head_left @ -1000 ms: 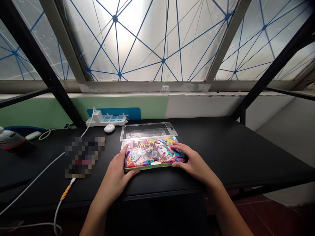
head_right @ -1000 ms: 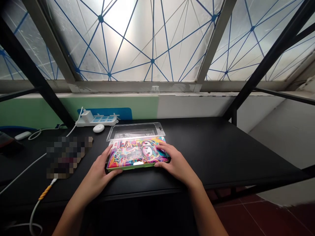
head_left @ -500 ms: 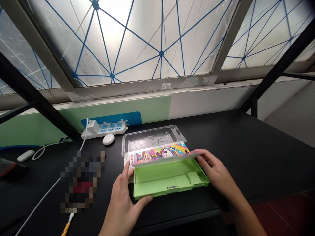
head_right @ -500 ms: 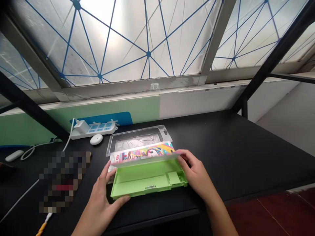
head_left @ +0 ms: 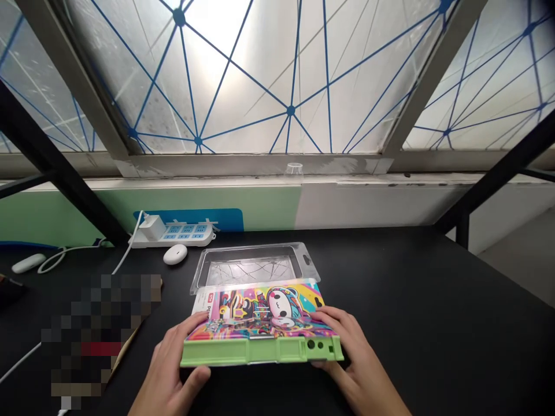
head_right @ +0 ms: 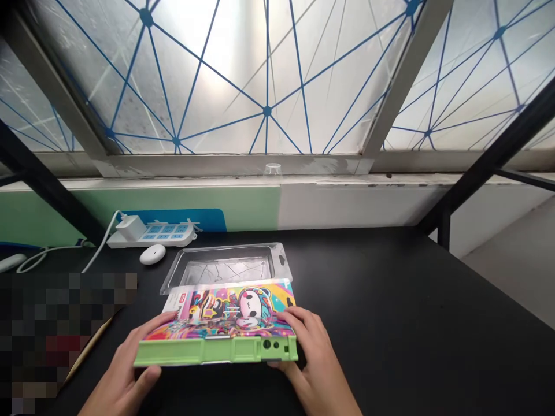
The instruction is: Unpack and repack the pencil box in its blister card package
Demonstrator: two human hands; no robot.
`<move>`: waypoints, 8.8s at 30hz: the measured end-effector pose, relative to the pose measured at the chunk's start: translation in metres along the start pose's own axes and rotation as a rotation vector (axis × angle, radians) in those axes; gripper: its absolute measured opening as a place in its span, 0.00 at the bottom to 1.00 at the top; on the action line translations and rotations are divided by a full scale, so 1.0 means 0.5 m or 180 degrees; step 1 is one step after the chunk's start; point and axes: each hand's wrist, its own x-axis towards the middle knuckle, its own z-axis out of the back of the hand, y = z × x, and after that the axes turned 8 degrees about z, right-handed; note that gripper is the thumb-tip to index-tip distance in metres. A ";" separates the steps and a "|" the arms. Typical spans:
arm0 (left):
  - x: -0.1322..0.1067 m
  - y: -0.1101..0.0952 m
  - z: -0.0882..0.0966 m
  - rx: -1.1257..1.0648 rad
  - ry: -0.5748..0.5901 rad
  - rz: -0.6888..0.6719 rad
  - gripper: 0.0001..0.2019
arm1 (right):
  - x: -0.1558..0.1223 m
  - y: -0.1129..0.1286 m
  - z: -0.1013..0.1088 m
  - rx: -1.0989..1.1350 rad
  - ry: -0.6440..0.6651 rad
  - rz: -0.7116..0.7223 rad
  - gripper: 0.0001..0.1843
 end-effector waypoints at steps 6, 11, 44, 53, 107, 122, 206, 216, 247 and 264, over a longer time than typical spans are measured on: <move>0.008 0.013 -0.011 0.0500 0.0084 -0.0036 0.22 | 0.014 -0.002 -0.010 -0.0444 0.0082 -0.0341 0.20; 0.009 -0.015 -0.012 0.0573 0.0077 0.0179 0.20 | 0.023 -0.005 -0.025 -0.0625 -0.0173 -0.0595 0.24; 0.001 0.004 0.022 0.0072 0.0798 -0.0115 0.34 | 0.128 0.153 -0.115 -0.1255 -0.0829 0.1336 0.04; 0.021 0.011 0.062 0.0265 0.0922 -0.0147 0.31 | -0.014 0.125 0.014 -0.0882 0.0188 0.1296 0.26; 0.196 -0.068 -0.006 0.1759 0.0282 -0.0246 0.29 | 0.216 -0.061 -0.017 -0.1555 0.0094 0.1317 0.28; 0.203 -0.158 -0.037 0.1679 0.0346 -0.0958 0.29 | 0.175 0.038 -0.060 -0.0862 0.1971 0.1599 0.49; 0.199 -0.191 -0.087 0.1258 0.1044 -0.0958 0.27 | 0.223 -0.081 0.105 -0.0335 0.0436 -0.0788 0.18; 0.167 -0.246 -0.072 0.0199 0.1610 -0.0812 0.24 | 0.225 -0.051 0.067 -0.0476 0.0346 -0.0486 0.17; 0.009 -0.072 0.018 -0.1966 0.0189 0.1030 0.26 | 0.317 0.102 -0.024 -0.0972 0.1610 0.0246 0.30; 0.016 -0.071 0.016 -0.1012 -0.0216 0.0476 0.20 | 0.150 -0.053 0.062 -0.0869 -0.0083 -0.0782 0.34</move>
